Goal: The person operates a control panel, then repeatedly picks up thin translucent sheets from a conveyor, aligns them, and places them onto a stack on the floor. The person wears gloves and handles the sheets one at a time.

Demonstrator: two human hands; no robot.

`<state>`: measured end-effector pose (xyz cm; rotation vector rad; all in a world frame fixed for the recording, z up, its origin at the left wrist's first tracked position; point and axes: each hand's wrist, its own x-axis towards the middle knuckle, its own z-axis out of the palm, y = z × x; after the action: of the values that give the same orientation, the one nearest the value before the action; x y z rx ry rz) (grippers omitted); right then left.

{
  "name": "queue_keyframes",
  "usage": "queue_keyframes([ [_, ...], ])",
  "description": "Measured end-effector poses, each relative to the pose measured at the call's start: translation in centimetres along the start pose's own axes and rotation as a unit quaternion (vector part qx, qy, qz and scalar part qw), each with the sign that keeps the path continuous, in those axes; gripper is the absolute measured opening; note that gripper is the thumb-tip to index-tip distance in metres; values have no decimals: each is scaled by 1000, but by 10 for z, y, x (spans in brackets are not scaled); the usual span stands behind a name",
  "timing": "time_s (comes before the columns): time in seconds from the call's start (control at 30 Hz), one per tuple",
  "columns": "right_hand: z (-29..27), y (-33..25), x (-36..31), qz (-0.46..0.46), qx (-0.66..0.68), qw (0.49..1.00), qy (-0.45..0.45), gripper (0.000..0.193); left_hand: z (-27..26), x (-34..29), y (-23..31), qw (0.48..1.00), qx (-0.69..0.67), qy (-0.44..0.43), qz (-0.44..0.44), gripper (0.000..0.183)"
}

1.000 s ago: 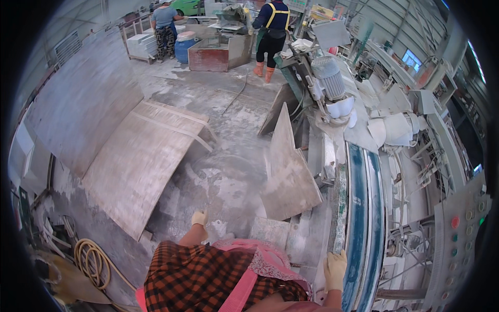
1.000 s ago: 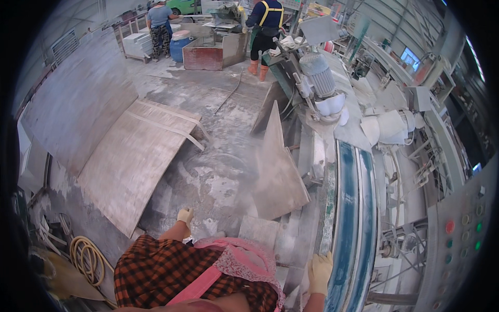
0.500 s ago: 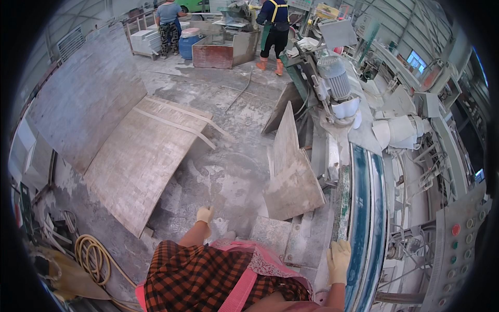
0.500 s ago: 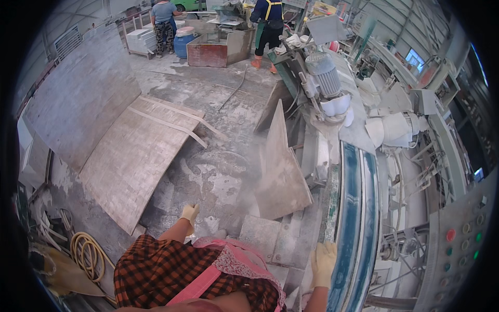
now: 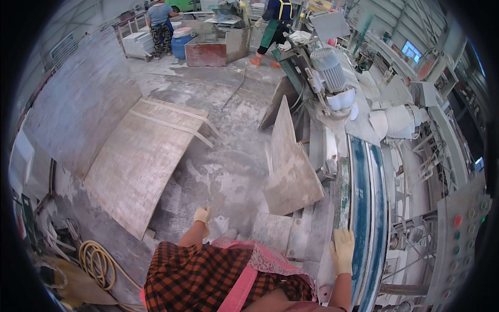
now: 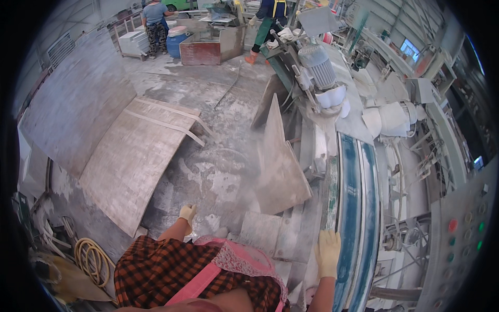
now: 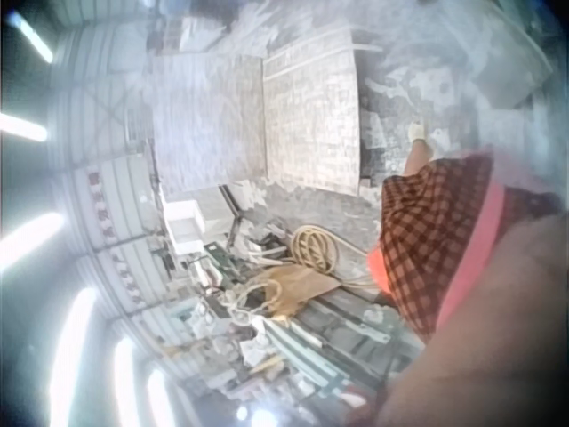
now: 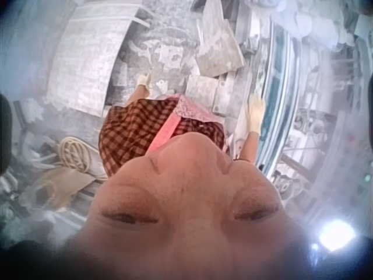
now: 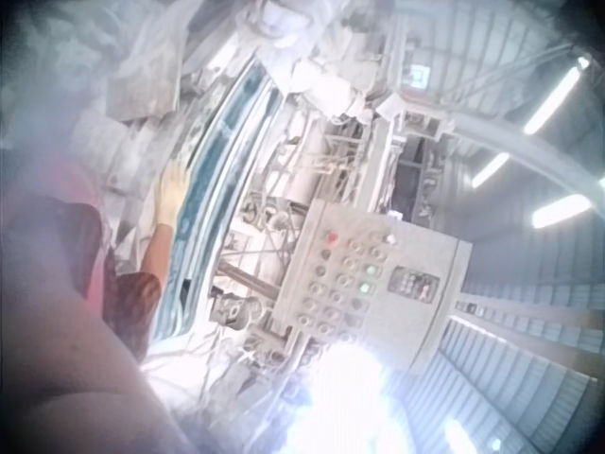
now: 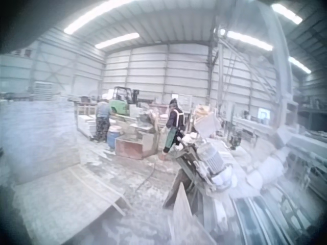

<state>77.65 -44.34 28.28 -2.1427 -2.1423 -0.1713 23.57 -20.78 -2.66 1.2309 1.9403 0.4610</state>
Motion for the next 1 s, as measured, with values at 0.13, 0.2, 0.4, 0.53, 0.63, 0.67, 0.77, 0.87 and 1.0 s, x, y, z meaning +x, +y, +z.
queue_keyframes([
  [0.13, 13, 8, -3, 8, 8, 1000, -9, 61, -1, 5, -6, 1000, -13, -9, 2, 49],
  [0.2, 19, 12, -7, 18, 13, 1000, -22, 63, -2, 3, -6, 1000, -14, -15, -9, 49],
  [0.4, 40, 10, -20, 56, 29, 998, 7, 67, -19, -20, -2, 995, -101, 18, 8, 52],
  [0.53, 54, 2, -22, 88, 31, 995, 28, 68, -36, -24, -11, 996, -93, -4, 16, 51],
  [0.63, 59, -2, -21, 112, 44, 992, 35, 68, -41, -13, -25, 997, -73, -23, 15, 50],
  [0.67, 60, -4, -21, 122, 49, 991, 35, 68, -43, -9, -30, 997, -65, -27, 12, 51],
  [0.77, 63, -9, -18, 141, 57, 986, 71, 67, -46, 1, -34, 995, -42, -62, 59, 51],
  [0.87, 69, -16, -16, 164, 53, 981, 87, 66, -51, -5, -17, 991, -23, -90, 99, 49],
  [1.0, 84, -18, -16, 186, 41, 976, 109, 65, -51, -29, 28, 988, -114, -104, 26, 49],
])
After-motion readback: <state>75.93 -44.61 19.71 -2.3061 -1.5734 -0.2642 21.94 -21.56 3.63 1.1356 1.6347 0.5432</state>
